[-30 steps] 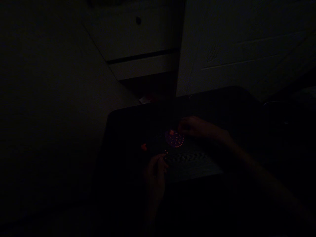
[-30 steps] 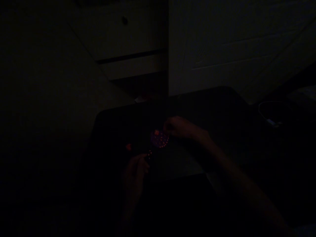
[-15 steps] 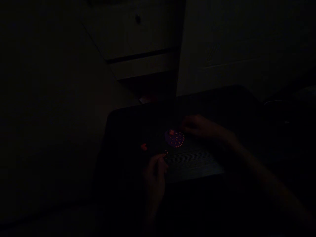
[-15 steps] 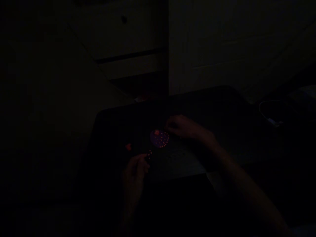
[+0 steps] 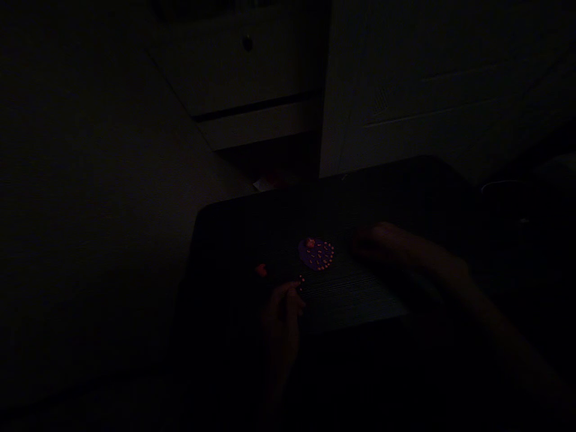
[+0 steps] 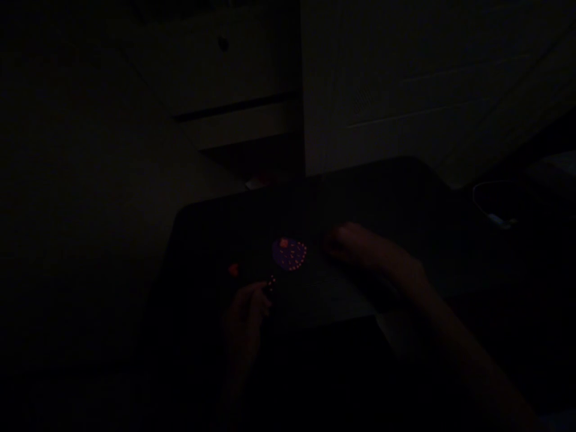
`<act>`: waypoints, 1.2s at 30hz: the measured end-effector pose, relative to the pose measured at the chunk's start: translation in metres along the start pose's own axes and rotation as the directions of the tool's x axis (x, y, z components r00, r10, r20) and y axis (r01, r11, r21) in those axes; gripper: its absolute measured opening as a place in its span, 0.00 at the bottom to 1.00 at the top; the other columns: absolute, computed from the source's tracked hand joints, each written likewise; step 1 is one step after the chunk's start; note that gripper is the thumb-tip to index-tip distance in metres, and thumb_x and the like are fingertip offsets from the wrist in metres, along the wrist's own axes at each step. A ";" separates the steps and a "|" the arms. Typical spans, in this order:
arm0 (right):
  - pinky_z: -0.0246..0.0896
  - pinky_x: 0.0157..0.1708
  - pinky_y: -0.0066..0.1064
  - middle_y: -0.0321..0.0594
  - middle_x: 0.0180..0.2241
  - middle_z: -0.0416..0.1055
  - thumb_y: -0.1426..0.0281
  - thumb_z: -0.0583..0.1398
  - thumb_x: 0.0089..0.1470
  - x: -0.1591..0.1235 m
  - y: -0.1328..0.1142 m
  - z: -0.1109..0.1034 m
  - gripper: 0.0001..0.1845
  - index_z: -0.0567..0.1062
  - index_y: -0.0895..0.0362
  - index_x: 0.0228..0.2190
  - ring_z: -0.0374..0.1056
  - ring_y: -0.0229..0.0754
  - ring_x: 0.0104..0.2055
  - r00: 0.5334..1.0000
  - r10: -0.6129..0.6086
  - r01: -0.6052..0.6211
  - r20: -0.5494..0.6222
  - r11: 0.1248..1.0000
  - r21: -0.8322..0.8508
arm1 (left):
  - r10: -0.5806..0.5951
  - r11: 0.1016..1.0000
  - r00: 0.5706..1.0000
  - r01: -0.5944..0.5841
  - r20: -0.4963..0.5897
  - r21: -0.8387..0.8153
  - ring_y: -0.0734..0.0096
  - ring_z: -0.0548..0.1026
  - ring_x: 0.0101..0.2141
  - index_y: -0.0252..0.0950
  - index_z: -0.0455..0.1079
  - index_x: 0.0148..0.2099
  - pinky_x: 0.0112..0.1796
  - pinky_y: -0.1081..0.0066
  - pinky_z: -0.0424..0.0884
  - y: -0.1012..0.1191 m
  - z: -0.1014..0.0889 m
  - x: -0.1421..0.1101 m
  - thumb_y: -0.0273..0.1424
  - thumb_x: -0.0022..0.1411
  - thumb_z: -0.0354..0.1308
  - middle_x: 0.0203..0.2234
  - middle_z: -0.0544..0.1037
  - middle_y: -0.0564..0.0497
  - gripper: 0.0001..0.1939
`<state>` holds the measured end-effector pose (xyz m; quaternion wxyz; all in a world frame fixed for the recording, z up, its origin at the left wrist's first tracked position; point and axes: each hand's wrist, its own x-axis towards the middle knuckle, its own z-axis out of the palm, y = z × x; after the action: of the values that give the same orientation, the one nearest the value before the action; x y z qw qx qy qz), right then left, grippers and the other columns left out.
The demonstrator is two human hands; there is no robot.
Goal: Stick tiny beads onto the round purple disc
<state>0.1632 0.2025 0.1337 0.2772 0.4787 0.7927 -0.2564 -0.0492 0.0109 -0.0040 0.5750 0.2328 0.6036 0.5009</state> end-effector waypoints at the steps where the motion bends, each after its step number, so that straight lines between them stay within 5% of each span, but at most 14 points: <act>1: 0.65 0.39 0.33 0.43 0.41 0.76 0.63 0.58 0.63 -0.001 -0.001 0.000 0.12 0.80 0.55 0.41 0.72 0.42 0.39 1.000 -0.008 0.008 -0.010 1.000 0.008 | 0.005 1.000 1.000 -0.005 -0.001 0.001 0.76 0.72 0.25 0.32 0.75 0.45 0.29 0.77 0.69 0.000 0.000 0.000 0.39 0.71 0.53 0.25 0.75 0.51 0.16; 10: 0.64 0.41 0.32 0.44 0.41 0.75 0.64 0.59 0.65 0.035 -0.037 -0.002 0.12 0.78 0.60 0.38 0.71 0.41 0.41 0.974 -0.099 0.133 -0.205 0.978 0.159 | 0.008 1.000 1.000 -0.008 -0.003 0.026 0.75 0.73 0.26 0.32 0.75 0.46 0.31 0.75 0.70 -0.002 0.000 0.000 0.40 0.71 0.53 0.26 0.75 0.51 0.17; 22: 0.62 0.34 0.27 0.40 0.36 0.78 0.74 0.62 0.58 0.068 -0.060 0.012 0.06 0.81 0.59 0.36 0.73 0.37 0.35 0.992 0.092 -0.072 -0.086 0.975 0.210 | 0.013 1.000 1.000 -0.012 0.011 -0.011 0.75 0.73 0.26 0.33 0.75 0.46 0.31 0.76 0.70 -0.004 -0.002 -0.001 0.39 0.71 0.53 0.26 0.75 0.51 0.16; 36: 0.63 0.38 0.30 0.43 0.39 0.78 0.71 0.59 0.60 0.068 -0.054 0.013 0.11 0.82 0.59 0.38 0.73 0.40 0.38 0.992 0.023 -0.006 -0.127 0.990 0.140 | 0.008 1.000 1.000 -0.007 0.018 -0.010 0.75 0.73 0.26 0.33 0.75 0.46 0.30 0.75 0.70 -0.002 -0.003 -0.001 0.39 0.71 0.53 0.26 0.75 0.51 0.16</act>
<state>0.0903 0.2139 0.0857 0.1937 0.5180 0.7855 -0.2778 -0.0510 0.0080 -0.0059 0.5795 0.2367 0.5952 0.5039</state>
